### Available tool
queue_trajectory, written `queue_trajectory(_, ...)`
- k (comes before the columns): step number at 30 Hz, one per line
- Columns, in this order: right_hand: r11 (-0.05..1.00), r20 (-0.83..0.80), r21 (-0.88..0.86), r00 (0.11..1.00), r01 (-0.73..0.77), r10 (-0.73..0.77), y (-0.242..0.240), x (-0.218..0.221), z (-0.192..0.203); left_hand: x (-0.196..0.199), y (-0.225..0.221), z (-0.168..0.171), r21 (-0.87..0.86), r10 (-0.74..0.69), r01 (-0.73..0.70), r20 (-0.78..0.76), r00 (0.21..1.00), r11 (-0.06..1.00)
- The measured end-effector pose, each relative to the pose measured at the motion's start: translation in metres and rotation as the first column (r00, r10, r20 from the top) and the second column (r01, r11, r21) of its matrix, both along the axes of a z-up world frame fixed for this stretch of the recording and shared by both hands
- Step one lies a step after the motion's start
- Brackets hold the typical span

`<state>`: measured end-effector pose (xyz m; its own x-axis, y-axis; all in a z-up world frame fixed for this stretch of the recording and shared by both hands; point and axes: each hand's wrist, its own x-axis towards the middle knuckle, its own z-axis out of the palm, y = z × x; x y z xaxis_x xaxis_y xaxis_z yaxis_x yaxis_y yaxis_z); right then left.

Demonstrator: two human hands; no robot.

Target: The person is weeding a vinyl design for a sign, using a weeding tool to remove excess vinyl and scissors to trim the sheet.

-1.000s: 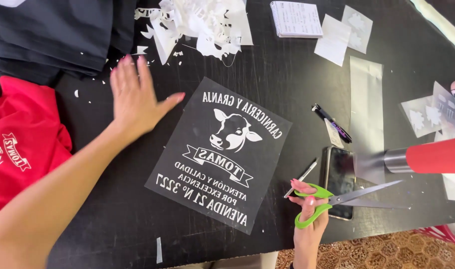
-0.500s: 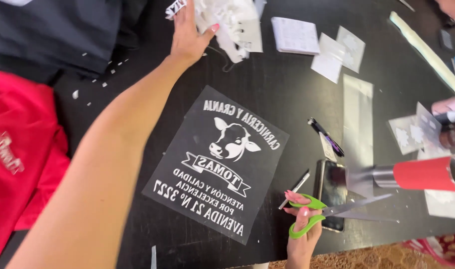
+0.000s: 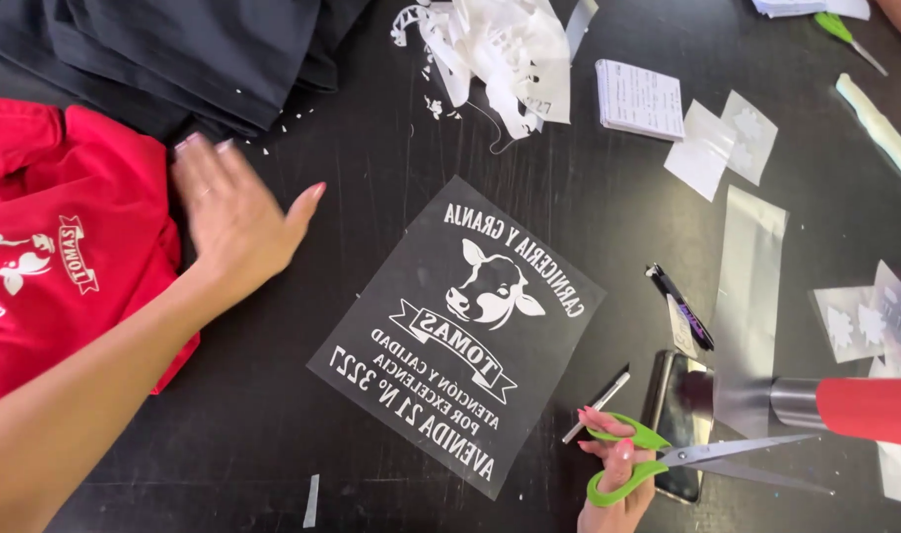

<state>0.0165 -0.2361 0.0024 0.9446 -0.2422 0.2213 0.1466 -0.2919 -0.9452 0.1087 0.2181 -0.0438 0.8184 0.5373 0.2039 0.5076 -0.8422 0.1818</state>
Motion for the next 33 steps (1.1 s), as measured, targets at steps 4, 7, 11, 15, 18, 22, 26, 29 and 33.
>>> queue_trajectory(4, 1.0, -0.036, 0.017, 0.999, 0.004, -0.003, 0.005, -0.001, 0.008, 0.09, -0.033, -0.005, 0.229, -0.077, 0.056, 0.082, 0.994, 0.972)
queue_trajectory(7, 1.0, -0.017, -0.005, 1.0, 0.023, -0.023, -0.012, 0.002, -0.014, 0.161, -0.07, 0.006, 0.07, -0.22, 0.216, 0.051, 0.974, 0.974)
queue_trajectory(11, 0.997, -0.072, 0.014, 0.995, 0.071, -0.07, 0.0, 0.003, -0.001, 0.24, -0.086, 0.03, -0.241, -0.263, 0.243, -0.054, 0.963, 0.94)
queue_trajectory(15, 1.0, -0.049, -0.011, 0.998, 0.028, -0.028, 0.001, 0.001, 0.012, 0.278, -0.082, 0.001, -0.466, -0.092, 0.278, 0.383, 0.919, 0.84)
queue_trajectory(18, 1.0, -0.03, -0.01, 0.999, -0.024, 0.023, 0.002, 0.0, 0.018, 0.253, -0.068, -0.01, -0.567, 0.016, 0.427, 0.614, 0.789, 0.705)
queue_trajectory(22, 0.999, 0.135, 0.019, 0.99, 0.041, -0.044, -0.002, -0.005, 0.009, 0.174, -0.066, 0.008, -0.548, -0.216, 0.592, 0.6, 0.77, 0.591)
queue_trajectory(26, 0.938, 0.138, 0.131, 0.931, 0.32, -0.337, 0.003, -0.011, 0.013, 0.093, -0.073, 0.023, -0.54, -0.452, 0.68, 0.508, 0.733, 0.496)
queue_trajectory(29, 0.847, -0.155, -0.187, 0.837, 0.497, -0.525, 0.01, -0.002, 0.049, 0.061, -0.072, 0.021, -0.382, -0.807, 0.857, 0.344, 0.48, 0.347)
queue_trajectory(33, 0.786, -0.392, -0.611, 0.827, 0.094, -0.404, 0.008, 0.043, 0.096, 0.052, -0.082, 0.003, -0.163, -0.839, 0.882, 0.27, 0.472, 0.443)
